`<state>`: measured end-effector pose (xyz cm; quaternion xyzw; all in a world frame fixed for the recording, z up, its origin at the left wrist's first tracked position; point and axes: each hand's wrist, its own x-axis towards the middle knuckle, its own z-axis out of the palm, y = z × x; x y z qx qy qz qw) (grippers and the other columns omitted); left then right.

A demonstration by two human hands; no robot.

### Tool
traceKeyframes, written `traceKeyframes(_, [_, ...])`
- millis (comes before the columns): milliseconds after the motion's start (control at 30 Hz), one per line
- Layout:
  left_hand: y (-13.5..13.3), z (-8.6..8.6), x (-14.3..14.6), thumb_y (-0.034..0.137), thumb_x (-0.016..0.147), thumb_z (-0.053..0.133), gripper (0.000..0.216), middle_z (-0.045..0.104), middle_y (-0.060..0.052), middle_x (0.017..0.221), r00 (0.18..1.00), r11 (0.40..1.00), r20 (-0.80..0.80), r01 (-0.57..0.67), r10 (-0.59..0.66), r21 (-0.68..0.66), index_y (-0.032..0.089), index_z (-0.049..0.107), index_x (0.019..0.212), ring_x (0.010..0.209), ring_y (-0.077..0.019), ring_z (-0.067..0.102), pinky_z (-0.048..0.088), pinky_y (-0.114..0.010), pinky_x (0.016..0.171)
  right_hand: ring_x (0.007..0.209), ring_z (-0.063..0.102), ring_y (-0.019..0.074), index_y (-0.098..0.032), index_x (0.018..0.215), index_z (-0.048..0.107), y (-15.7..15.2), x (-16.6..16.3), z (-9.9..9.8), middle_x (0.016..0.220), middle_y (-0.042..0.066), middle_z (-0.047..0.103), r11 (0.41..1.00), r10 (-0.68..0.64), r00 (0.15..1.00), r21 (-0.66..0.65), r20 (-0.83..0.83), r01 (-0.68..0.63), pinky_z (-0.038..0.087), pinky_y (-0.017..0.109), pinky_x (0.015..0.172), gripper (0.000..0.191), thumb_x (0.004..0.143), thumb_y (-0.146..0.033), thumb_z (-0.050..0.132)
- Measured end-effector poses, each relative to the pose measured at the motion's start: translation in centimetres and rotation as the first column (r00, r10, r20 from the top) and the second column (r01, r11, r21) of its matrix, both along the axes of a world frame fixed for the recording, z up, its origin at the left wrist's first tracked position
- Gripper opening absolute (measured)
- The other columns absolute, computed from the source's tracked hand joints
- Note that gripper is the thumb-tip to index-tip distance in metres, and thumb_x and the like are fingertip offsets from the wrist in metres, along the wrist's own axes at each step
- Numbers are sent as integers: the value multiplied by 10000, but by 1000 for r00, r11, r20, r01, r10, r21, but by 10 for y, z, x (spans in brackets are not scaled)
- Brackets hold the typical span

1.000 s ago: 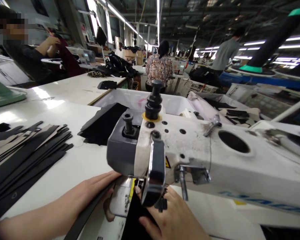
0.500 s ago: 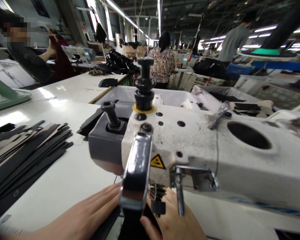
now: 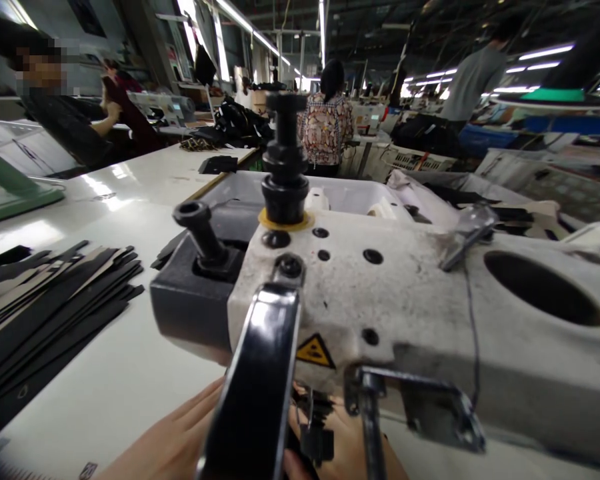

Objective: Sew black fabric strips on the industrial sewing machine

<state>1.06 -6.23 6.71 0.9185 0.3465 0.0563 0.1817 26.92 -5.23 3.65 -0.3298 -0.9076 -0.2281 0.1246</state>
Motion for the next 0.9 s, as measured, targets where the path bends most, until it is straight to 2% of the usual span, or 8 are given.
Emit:
traceKeyframes(133, [0,-3,0,37,926,563,819,345,-126,1619,1000,1000,3,0,0,12,208,179,1629,1485,-285,375,363,-412,1196,955,752,208,-133,1511,400,1,2,-4,1216,75,721,1000,6,1000,-13,-12,-6,636,287,706,549,1030,-366,272])
traceKeyframes(300, [1,-9,0,4,887,547,870,318,-150,1610,1000,994,-9,24,-23,103,146,123,1633,1474,-306,374,397,-399,1167,1011,740,192,-99,1599,217,1,8,-6,1244,68,713,995,29,1000,-92,-3,-29,626,241,767,705,1023,-473,375])
traceKeyframes(400, [2,-10,0,20,908,549,875,328,-137,1611,1000,996,-1,15,-15,91,176,91,1638,1470,-297,391,387,-391,1176,947,755,195,-112,1553,358,2,10,-10,1197,54,736,998,47,999,-42,-7,-47,635,234,705,687,992,-504,416])
traceKeyframes(500, [4,-14,0,49,944,555,824,359,-128,1607,1000,993,4,12,-12,120,203,135,1636,1459,-294,429,391,-386,1186,925,760,197,-200,1448,536,4,14,-21,1177,41,745,999,25,999,-46,-34,-26,633,214,663,585,952,-504,480])
traceKeyframes(667, [5,-25,-2,43,956,506,767,436,-112,1590,1000,972,3,10,-11,235,185,171,1632,1432,-266,486,398,-364,1201,967,752,223,-370,1537,403,8,26,-41,1182,-33,747,957,-70,988,-287,-136,29,641,248,644,676,895,-395,614])
traceKeyframes(733, [6,-29,-2,38,948,490,739,483,-125,1564,1000,964,-1,17,-17,266,146,207,1622,1427,-265,494,403,-362,1202,977,749,244,-404,1534,393,10,29,-46,1206,-39,738,952,-76,985,-304,-153,27,647,282,680,701,874,-372,628])
traceKeyframes(833, [7,-32,-1,42,939,481,695,537,-141,1525,1000,955,-21,26,-21,296,110,272,1599,1404,-264,522,410,-349,1197,1043,731,290,-374,1537,398,13,28,-54,1312,-9,690,958,-57,986,-286,-155,10,652,315,716,752,832,-390,658])
traceKeyframes(900, [7,-33,0,45,942,468,682,554,-134,1513,999,955,-33,30,-21,296,118,284,1594,1388,-255,540,411,-342,1196,1019,738,258,-387,1543,379,14,24,-60,1286,-27,703,961,-73,977,-277,-198,15,642,272,697,757,834,-305,632])
